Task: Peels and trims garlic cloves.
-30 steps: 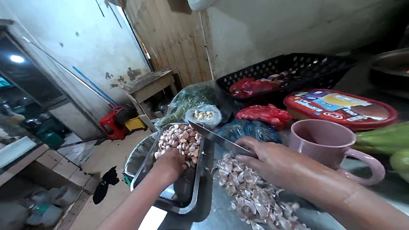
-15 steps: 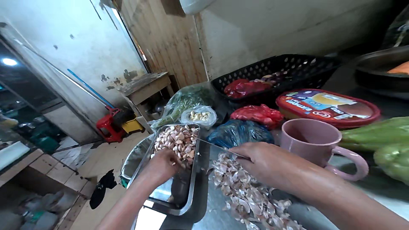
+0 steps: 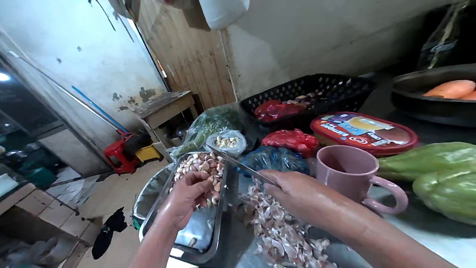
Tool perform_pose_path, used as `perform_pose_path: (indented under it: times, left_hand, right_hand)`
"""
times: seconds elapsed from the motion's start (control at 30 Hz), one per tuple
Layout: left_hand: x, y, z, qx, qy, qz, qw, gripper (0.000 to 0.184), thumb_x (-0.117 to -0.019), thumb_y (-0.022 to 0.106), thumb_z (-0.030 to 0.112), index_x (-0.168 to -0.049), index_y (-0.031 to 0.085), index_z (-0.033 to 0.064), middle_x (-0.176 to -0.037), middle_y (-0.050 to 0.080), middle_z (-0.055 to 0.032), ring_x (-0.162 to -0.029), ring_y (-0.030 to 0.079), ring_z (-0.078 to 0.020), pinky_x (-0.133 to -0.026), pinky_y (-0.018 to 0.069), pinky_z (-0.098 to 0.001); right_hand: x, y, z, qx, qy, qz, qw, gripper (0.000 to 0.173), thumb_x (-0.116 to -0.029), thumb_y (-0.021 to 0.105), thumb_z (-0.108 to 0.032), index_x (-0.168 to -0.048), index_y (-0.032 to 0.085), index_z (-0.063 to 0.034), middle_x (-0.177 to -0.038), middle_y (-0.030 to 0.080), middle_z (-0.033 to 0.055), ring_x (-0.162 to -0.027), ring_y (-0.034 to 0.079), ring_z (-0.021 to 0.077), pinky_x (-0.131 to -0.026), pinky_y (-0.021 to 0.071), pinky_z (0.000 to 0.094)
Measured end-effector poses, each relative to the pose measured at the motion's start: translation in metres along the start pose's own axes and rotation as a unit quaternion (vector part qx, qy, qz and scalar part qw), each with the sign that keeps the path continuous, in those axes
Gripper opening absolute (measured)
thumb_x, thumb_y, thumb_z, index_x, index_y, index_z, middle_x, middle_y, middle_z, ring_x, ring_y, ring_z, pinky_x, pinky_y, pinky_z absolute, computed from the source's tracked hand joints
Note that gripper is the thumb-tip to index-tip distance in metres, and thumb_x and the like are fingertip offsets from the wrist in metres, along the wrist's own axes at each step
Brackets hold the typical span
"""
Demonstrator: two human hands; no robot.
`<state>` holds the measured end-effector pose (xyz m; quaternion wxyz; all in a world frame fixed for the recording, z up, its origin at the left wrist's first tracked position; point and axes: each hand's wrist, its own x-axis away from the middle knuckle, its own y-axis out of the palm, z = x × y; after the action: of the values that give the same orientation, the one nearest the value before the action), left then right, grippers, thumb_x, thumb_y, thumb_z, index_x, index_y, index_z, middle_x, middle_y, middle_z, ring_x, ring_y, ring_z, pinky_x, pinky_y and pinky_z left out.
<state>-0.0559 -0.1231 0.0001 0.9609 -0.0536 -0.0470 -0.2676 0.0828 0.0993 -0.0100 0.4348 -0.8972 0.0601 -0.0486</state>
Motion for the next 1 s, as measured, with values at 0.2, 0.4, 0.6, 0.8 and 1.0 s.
perform_pose_path:
  times: [0.2,0.4,0.6,0.8,1.0]
  left_hand:
    - [-0.008,0.053,0.015,-0.036,-0.001,-0.079,0.996,0.027,-0.1039,0.052,0.004,-0.128,0.064,0.0047,-0.090,0.064,-0.0045,-0.071,0.062,-0.0120,-0.065,0.0545,-0.0262]
    - [-0.010,0.066,0.004,0.017,0.047,-0.090,0.995,0.015,-0.0998,0.057,0.003,-0.115,0.058,0.0006,-0.095,0.069,-0.0086,-0.075,0.070,-0.0155,-0.060,0.0590,-0.0274]
    - [-0.010,0.075,-0.019,0.067,0.086,-0.061,0.992,0.010,-0.0937,0.066,0.003,-0.103,0.063,0.0033,-0.089,0.067,-0.0044,-0.072,0.065,-0.0111,-0.064,0.0569,-0.0251]
    - [-0.006,0.079,-0.019,0.188,0.011,-0.067,0.980,0.006,-0.0963,0.061,-0.002,-0.102,0.063,-0.0006,-0.089,0.070,-0.0128,-0.072,0.069,-0.0166,-0.061,0.0584,-0.0270]
    - [-0.004,0.084,-0.023,0.244,-0.004,-0.058,0.968,0.007,-0.0979,0.057,-0.003,-0.097,0.063,0.0001,-0.086,0.070,-0.0127,-0.069,0.068,-0.0157,-0.061,0.0575,-0.0270]
  right_hand:
    - [0.001,-0.006,-0.001,-0.051,0.005,0.023,0.998,0.038,-0.1107,0.043,-0.027,-0.144,0.056,-0.0141,-0.107,0.069,0.0166,-0.099,0.067,0.0316,-0.090,0.0521,0.0527]
    - [0.001,-0.010,-0.006,-0.077,0.026,0.019,0.997,0.040,-0.1103,0.044,-0.025,-0.147,0.049,-0.0121,-0.112,0.067,0.0190,-0.100,0.067,0.0326,-0.091,0.0530,0.0514]
    - [-0.001,-0.004,-0.006,-0.106,0.027,-0.002,0.994,0.041,-0.1104,0.043,-0.026,-0.147,0.053,-0.0117,-0.106,0.067,0.0153,-0.090,0.066,0.0255,-0.085,0.0537,0.0450]
    - [-0.002,0.001,-0.003,-0.113,0.014,0.026,0.993,0.038,-0.1092,0.044,-0.026,-0.142,0.059,-0.0154,-0.098,0.068,0.0112,-0.082,0.065,0.0208,-0.078,0.0540,0.0410]
    - [0.000,0.001,-0.005,-0.087,0.010,0.025,0.996,0.038,-0.1096,0.043,-0.028,-0.142,0.058,-0.0145,-0.103,0.068,0.0121,-0.091,0.066,0.0227,-0.084,0.0537,0.0432]
